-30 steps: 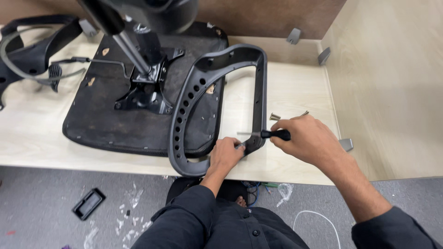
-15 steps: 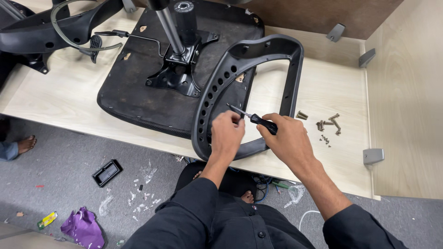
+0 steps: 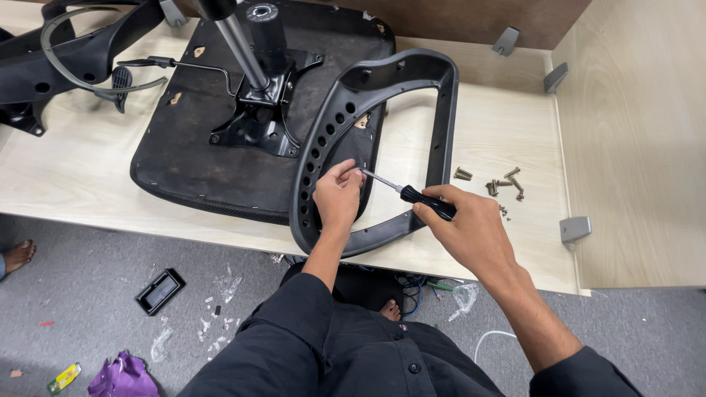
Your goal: The person uses a screwdriver to fasten screws into a black plastic chair frame, securing it to the chair seat. The person works methodically along the frame, tightening multiple screws.
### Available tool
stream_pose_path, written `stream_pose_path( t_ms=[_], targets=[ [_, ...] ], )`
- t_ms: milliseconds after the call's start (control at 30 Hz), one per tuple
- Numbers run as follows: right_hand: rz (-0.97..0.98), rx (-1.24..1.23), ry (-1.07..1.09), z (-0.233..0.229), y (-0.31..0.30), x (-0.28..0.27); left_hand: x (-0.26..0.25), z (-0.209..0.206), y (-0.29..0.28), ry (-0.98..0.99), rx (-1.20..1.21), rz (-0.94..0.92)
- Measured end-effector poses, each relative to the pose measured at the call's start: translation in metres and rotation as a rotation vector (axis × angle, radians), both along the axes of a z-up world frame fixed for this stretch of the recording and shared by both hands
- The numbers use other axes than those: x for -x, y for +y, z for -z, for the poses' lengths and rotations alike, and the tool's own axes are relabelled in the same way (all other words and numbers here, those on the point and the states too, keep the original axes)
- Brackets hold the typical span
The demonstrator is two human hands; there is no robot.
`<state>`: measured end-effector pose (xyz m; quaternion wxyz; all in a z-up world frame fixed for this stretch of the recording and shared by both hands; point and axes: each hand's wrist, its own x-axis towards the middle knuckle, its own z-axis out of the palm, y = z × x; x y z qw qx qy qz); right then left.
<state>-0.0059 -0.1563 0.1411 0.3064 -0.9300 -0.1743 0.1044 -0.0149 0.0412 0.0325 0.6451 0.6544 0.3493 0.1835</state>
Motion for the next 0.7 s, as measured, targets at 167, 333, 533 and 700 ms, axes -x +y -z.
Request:
stream_pose_path(
  t_ms=[167, 333, 533, 700],
  targets=[
    [0.043, -0.009, 0.024, -0.002, -0.011, 0.0, -0.001, 0.005, -0.002, -0.094, 0.183, 0.097],
    [0.072, -0.012, 0.003, -0.007, -0.018, -0.002, -0.013, 0.011, 0.0, -0.225, 0.727, 0.068],
    [0.079, -0.038, -0.048, -0.002, -0.025, 0.002, -0.019, 0.013, 0.004, -0.195, 1.034, 0.043],
    [-0.003, -0.055, -0.213, 0.001, -0.03, 0.009, -0.022, 0.01, 0.0, -0.121, 1.055, 0.121]
  ],
)
